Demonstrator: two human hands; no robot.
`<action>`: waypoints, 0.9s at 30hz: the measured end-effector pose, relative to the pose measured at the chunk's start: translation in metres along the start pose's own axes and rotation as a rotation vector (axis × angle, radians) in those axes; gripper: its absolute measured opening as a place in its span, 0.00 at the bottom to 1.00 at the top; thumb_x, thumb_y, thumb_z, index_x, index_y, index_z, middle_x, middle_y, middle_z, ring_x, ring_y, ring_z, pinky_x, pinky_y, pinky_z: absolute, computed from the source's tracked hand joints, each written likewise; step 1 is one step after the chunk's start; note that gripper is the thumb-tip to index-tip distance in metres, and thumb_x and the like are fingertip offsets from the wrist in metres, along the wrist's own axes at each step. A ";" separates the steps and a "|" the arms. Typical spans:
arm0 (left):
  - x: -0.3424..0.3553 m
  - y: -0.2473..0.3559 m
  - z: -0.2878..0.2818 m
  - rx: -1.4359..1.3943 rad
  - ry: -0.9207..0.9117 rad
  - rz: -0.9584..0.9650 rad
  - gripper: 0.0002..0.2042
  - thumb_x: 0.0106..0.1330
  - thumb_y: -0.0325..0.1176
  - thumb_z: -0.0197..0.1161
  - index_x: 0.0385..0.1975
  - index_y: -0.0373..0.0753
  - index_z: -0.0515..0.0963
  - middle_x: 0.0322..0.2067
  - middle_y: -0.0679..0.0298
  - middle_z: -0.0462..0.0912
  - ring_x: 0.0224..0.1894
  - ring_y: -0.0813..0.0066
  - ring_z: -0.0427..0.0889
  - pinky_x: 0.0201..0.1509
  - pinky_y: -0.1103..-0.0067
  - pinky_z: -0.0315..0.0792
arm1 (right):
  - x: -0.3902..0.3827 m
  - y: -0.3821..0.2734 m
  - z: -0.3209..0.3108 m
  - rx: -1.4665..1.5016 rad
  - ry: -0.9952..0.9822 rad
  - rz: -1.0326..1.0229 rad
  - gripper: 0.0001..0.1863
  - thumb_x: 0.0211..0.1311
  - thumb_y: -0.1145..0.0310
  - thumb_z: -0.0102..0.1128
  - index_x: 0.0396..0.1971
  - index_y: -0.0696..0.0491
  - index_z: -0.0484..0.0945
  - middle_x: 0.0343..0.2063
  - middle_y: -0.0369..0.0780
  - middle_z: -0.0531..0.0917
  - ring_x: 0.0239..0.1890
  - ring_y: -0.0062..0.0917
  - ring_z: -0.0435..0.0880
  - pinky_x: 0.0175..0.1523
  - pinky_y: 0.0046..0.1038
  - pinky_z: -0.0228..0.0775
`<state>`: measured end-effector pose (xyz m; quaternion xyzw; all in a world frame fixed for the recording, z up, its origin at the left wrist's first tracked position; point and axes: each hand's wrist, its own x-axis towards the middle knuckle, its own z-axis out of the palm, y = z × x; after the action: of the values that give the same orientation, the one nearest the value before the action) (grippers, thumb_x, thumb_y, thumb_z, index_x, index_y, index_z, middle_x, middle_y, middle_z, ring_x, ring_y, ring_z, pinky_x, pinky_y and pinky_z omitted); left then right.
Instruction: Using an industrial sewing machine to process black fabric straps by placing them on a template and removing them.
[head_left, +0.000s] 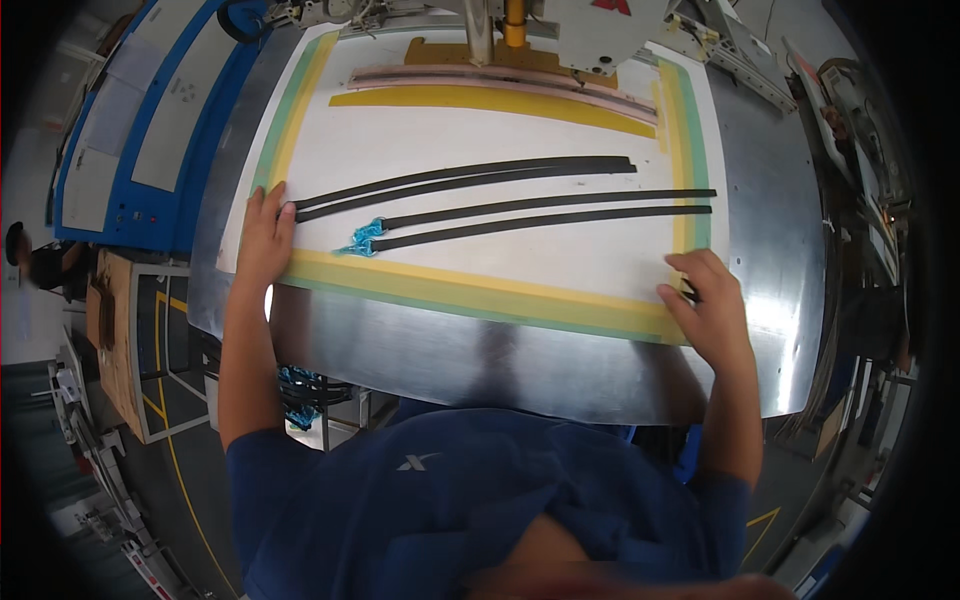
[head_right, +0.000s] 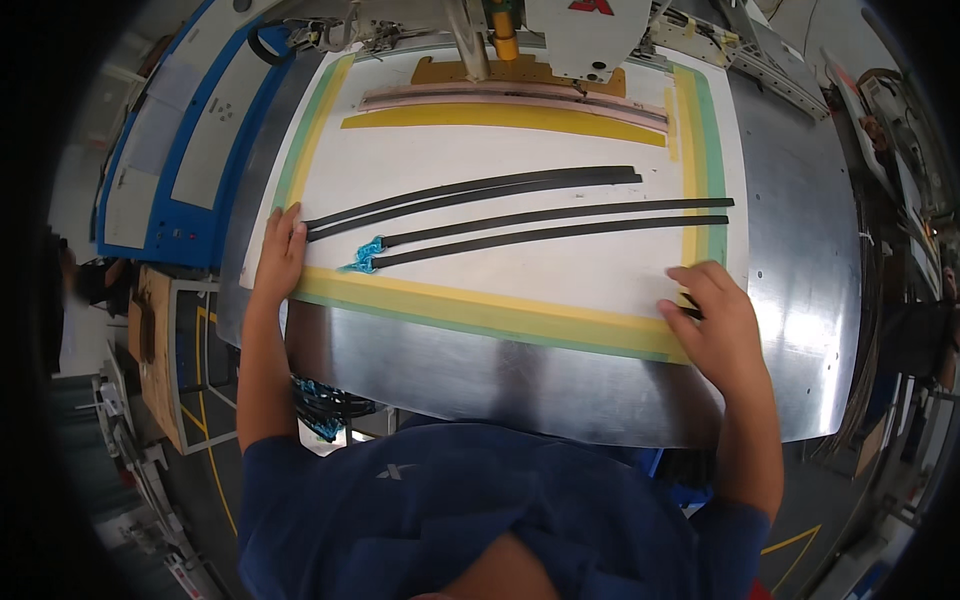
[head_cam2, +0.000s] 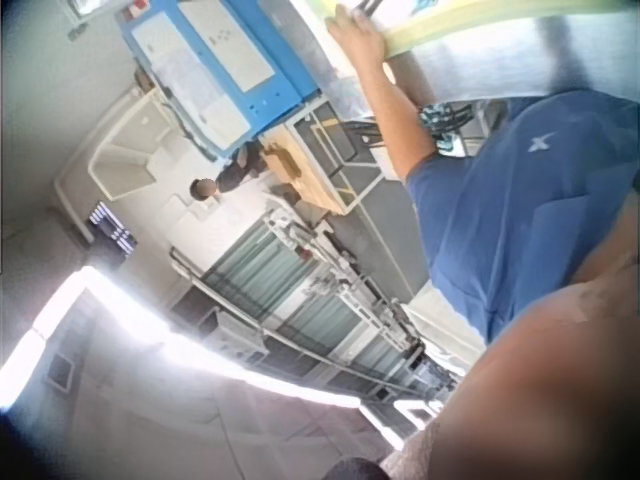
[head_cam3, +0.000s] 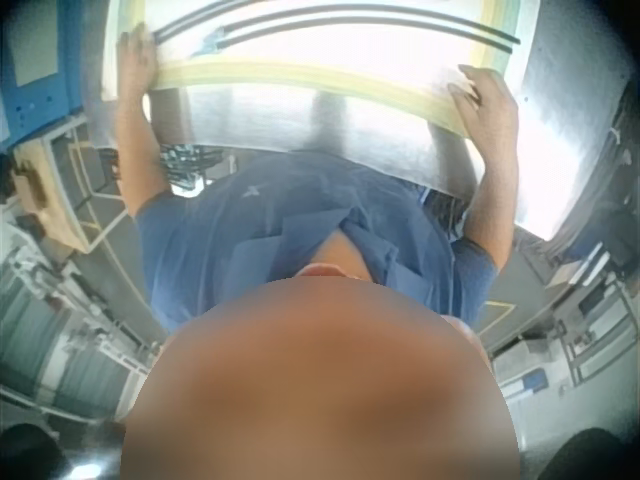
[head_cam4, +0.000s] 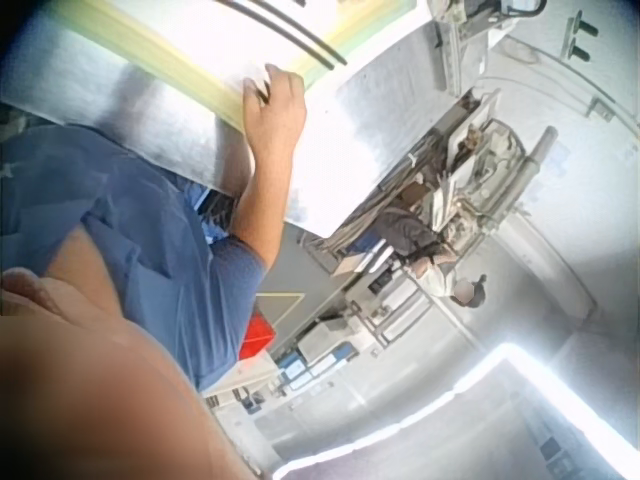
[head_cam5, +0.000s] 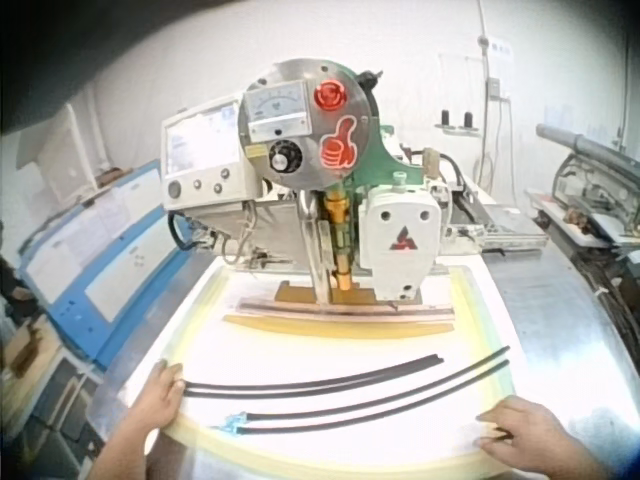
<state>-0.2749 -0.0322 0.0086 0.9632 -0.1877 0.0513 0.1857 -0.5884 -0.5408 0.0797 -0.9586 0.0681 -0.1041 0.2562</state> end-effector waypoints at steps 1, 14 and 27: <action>0.003 0.009 0.002 -0.058 -0.003 0.051 0.23 0.81 0.43 0.53 0.70 0.38 0.72 0.72 0.34 0.64 0.75 0.35 0.63 0.78 0.59 0.59 | 0.015 -0.012 0.010 -0.022 -0.051 -0.040 0.19 0.60 0.69 0.74 0.51 0.55 0.83 0.45 0.44 0.84 0.41 0.42 0.87 0.45 0.37 0.80; 0.061 0.092 -0.004 -0.339 -0.550 0.551 0.22 0.71 0.30 0.64 0.65 0.37 0.76 0.64 0.49 0.75 0.68 0.50 0.73 0.73 0.66 0.66 | 0.128 -0.085 0.129 -0.170 -0.235 -0.249 0.15 0.67 0.63 0.68 0.50 0.51 0.81 0.45 0.39 0.80 0.38 0.38 0.87 0.41 0.39 0.82; 0.149 0.101 0.049 -0.091 -0.688 0.807 0.08 0.68 0.30 0.66 0.41 0.34 0.78 0.43 0.51 0.81 0.51 0.50 0.81 0.57 0.62 0.74 | 0.177 -0.126 0.185 -0.131 -0.040 -0.257 0.17 0.60 0.57 0.75 0.45 0.48 0.83 0.42 0.38 0.82 0.37 0.35 0.86 0.40 0.35 0.82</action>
<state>-0.1740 -0.1887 0.0230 0.7666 -0.5954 -0.2085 0.1203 -0.3640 -0.3769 0.0158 -0.9759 -0.0538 -0.1122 0.1790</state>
